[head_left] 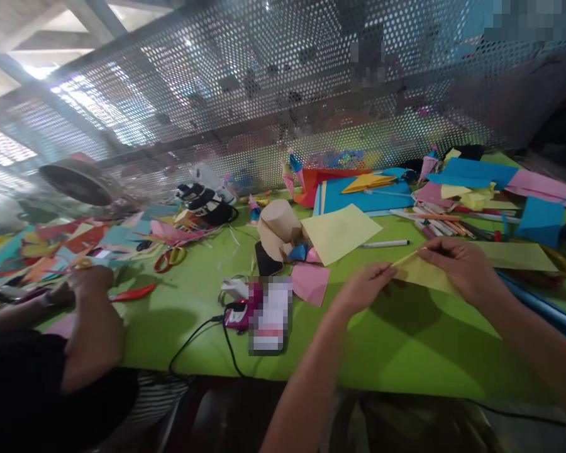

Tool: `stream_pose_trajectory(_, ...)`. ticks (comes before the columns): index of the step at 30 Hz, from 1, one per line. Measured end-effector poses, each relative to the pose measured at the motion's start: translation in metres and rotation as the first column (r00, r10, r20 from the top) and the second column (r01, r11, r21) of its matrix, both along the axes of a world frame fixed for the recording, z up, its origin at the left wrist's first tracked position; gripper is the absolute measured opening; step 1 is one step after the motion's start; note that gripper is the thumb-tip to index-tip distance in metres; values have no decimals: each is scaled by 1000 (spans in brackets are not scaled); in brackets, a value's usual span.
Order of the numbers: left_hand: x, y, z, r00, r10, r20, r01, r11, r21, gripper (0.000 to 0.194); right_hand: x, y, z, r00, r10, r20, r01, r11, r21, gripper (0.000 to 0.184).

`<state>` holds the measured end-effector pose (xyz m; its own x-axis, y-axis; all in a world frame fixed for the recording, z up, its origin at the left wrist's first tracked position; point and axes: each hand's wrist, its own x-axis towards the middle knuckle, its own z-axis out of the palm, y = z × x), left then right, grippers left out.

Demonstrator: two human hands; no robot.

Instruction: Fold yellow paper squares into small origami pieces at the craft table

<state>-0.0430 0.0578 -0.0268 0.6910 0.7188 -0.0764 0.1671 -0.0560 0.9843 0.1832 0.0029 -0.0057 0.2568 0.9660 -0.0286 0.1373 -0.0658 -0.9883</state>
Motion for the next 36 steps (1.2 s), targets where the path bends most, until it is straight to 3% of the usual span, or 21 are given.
stream_pose_trajectory(7,-10,6,9,976,188,108,-194,979,54,39,10,1,-3,991,-121,-64,117,992,-54,43)
stream_pose_trajectory(10,-6,3,8,972,225,67,-231,965,121,38,12,2,-6,990,-139,-30,137,988,-68,43)
stream_pose_trajectory(14,1,-1,2,958,276,75,-283,952,115,22,11,1,-9,990,-136,-42,132,987,-89,40)
stream_pose_trajectory(19,3,-1,-3,960,274,47,-276,961,23,21,11,-1,-9,991,-128,-49,121,984,-128,37)
stream_pose_trajectory(23,0,0,1,963,268,39,-265,961,-77,20,9,-2,-8,991,-115,-73,105,986,-130,36)
stream_pose_trajectory(25,-2,0,6,961,278,-2,-277,960,-44,18,7,-3,-6,990,-111,-84,100,987,-127,36)
stream_pose_trajectory(30,1,-4,17,961,274,-40,-251,924,290,16,-1,-5,-1,996,-80,48,85,990,-109,43)
stream_pose_trajectory(33,8,-7,14,983,183,-15,-172,944,281,18,-6,-7,1,984,-20,179,30,998,-58,44)
stream_pose_trajectory(36,14,-9,7,980,197,-40,-189,971,148,18,-9,-7,-2,975,28,222,-21,999,-37,45)
